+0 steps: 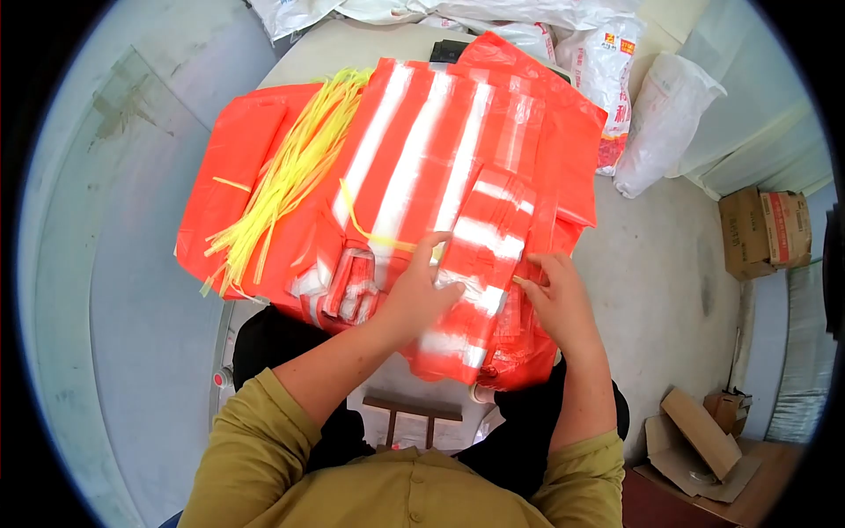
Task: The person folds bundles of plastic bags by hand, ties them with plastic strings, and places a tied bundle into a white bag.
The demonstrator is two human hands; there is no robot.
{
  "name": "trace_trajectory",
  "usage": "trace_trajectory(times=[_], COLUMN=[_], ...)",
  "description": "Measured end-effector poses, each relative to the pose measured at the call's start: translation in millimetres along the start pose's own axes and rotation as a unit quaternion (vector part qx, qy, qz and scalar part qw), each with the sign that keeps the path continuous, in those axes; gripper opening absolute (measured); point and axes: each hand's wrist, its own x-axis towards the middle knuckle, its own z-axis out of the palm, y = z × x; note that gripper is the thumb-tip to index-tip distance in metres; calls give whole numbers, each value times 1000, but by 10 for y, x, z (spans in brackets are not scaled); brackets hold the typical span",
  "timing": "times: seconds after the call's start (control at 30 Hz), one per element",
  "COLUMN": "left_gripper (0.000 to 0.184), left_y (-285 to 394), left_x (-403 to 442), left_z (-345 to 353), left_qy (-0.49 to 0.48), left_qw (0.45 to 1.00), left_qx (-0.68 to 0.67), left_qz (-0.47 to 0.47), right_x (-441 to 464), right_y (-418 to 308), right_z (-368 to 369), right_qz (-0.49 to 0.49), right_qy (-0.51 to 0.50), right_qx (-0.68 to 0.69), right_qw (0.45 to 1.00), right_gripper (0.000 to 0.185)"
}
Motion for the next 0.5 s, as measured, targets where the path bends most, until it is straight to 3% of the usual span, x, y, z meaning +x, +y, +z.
trace_trajectory(times=[0.07, 0.27, 0.37, 0.47, 0.5], left_gripper=[70, 61, 59, 60, 60], left_y=[-142, -274, -255, -276, -282], left_x=[71, 141, 132, 143, 149], left_z=[17, 27, 28, 36, 41], left_qy=[4, 3, 2, 4, 5], left_qw=[999, 998, 998, 998, 998], left_qx=[-31, -52, -59, -63, -64], left_qz=[16, 36, 29, 27, 28], right_x=[-31, -18, -22, 42, 73], right_y=[35, 17, 26, -101, -162], right_z=[-75, -337, -376, -196, -130], right_qz=[2, 119, 85, -89, -98], right_qy=[-6, -141, -116, -46, -59], right_qx=[-127, -192, -28, 122, 140], right_qw=[992, 964, 989, 987, 984], right_gripper=[18, 22, 27, 31, 29])
